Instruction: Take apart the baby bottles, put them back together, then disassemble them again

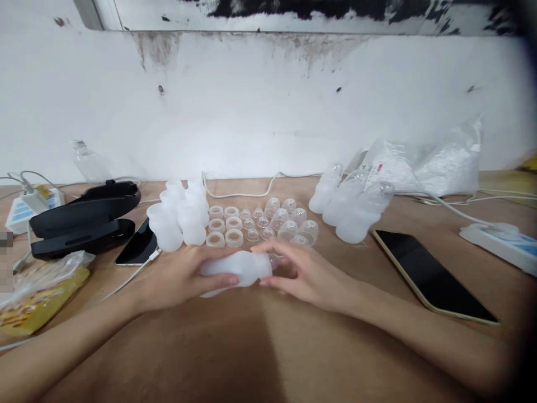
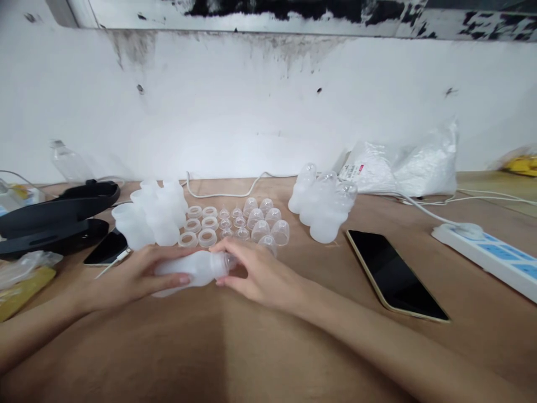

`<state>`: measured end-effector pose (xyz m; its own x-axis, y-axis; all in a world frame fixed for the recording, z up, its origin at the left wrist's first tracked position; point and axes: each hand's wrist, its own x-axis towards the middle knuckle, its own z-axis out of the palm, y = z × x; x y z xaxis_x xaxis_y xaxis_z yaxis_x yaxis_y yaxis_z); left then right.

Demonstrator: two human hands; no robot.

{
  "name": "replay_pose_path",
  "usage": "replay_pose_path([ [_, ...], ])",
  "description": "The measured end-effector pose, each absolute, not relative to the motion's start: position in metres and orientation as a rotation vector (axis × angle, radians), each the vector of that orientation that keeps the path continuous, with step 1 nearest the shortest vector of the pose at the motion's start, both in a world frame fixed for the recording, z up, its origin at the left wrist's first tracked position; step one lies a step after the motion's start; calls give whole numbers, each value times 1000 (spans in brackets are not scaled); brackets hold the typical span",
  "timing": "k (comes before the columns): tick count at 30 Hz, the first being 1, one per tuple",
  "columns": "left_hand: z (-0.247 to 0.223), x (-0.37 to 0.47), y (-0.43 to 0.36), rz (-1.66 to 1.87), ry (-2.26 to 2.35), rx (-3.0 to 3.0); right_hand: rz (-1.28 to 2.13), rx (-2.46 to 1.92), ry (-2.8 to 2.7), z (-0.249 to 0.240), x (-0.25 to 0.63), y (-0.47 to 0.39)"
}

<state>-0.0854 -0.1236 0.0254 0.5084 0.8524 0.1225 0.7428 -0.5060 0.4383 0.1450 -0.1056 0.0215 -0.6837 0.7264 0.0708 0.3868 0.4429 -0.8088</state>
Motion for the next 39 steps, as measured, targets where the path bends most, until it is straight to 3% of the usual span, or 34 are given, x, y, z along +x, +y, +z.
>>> replay_pose_path([
  [3, 25, -84, -122, 474, 1322, 2346, 876, -942, -2340, 26, 149, -102],
  [8, 25, -76, -121, 605, 1228, 2673, 1502, -1082, -2192, 28, 149, -91],
  [10, 24, -74, -119, 624, 1194, 2766, 1527, -1057, -2194, 27, 149, -90],
  [16, 26, -86, -120, 435, 1281, 2376, 266, -660, -2540, 21, 161, -96],
  [19, 22, -104, -130, 572, 1331, 2155, -70, -585, -2480, 17, 171, -95],
  [23, 8, -128, -148, 1115, 1563, 1767, 31, -846, -2517, 11, 172, -95],
  [25, 1, -137, -155, 1227, 1690, 1664, 109, -906, -2626, 9, 166, -96],
  [31, -10, -152, -151, 990, 2050, 1926, 169, -982, -2810, 3, 139, -100],
  [39, -14, -157, -132, 973, 2140, 1998, 119, -947, -2863, 0, 132, -99],
])
